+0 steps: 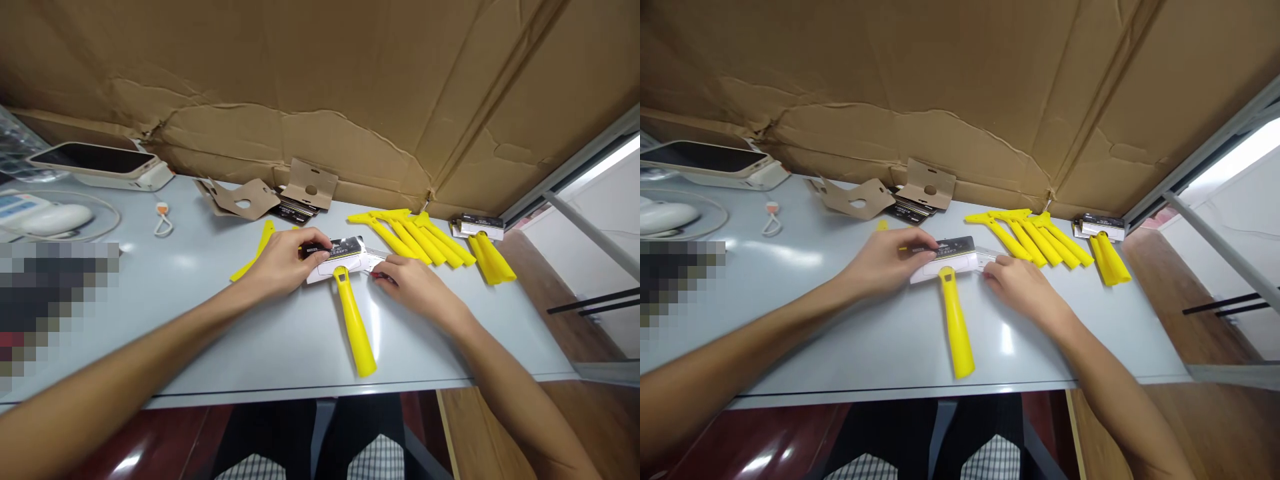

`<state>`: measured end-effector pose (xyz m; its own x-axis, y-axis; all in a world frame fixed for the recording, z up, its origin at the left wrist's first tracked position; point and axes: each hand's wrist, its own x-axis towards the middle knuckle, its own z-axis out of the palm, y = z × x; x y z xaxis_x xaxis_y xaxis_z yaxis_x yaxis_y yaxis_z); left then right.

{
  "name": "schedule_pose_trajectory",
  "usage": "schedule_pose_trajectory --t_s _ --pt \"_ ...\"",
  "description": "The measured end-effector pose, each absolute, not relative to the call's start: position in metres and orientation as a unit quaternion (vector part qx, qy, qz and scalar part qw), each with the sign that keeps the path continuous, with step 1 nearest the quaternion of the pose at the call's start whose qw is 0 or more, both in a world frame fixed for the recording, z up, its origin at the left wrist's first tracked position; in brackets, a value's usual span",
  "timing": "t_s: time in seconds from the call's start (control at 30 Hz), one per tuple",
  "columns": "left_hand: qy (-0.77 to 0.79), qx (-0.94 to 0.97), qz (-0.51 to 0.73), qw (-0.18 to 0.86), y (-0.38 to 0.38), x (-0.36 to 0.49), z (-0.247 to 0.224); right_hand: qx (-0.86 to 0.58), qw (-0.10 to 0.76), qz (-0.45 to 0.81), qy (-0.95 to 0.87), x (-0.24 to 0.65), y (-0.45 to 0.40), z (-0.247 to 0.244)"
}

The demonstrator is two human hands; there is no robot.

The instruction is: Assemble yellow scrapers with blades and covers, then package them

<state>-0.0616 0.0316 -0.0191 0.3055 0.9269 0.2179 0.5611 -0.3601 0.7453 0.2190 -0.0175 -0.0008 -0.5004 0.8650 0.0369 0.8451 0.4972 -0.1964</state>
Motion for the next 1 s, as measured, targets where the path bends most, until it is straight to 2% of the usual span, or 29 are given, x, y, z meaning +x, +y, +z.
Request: schedule_pose_trajectory --t_s 0.13,0.3,0.53,0.63,0.73,0.83,1.0 --pt "0.492 0.755 0.319 0.292 0.03 -0.062 -0.019 -0.538 0.071 0.036 -0.839 0.225 -0.008 -0.009" --pt "0.479 0.772 0.295 0.295 0.029 -0.059 -0.025 -0.599 0.025 -0.058 -0.798 0.225 0.006 -0.016" --pt "0.451 0.825 0.278 0.194 0.021 -0.04 -0.032 -0.633 0.047 -0.107 -0.765 0.222 0.004 -0.013" --pt "0.439 0.837 0.273 0.176 0.014 -0.031 -0.032 -0.592 0.111 -0.094 -0.793 0.225 -0.02 -0.01" --pt "0.403 0.855 0.279 0.169 0.012 -0.026 -0.036 -0.484 0.175 -0.048 -0.856 0.228 -0.052 -0.013" --pt "0.385 0.862 0.286 0.166 0.015 -0.021 -0.042 -0.408 0.184 -0.014 -0.894 0.227 -0.076 -0.026" --pt "0.404 0.858 0.282 0.149 0.014 -0.016 -0.043 -0.428 0.201 -0.01 -0.881 0.222 -0.081 -0.044"
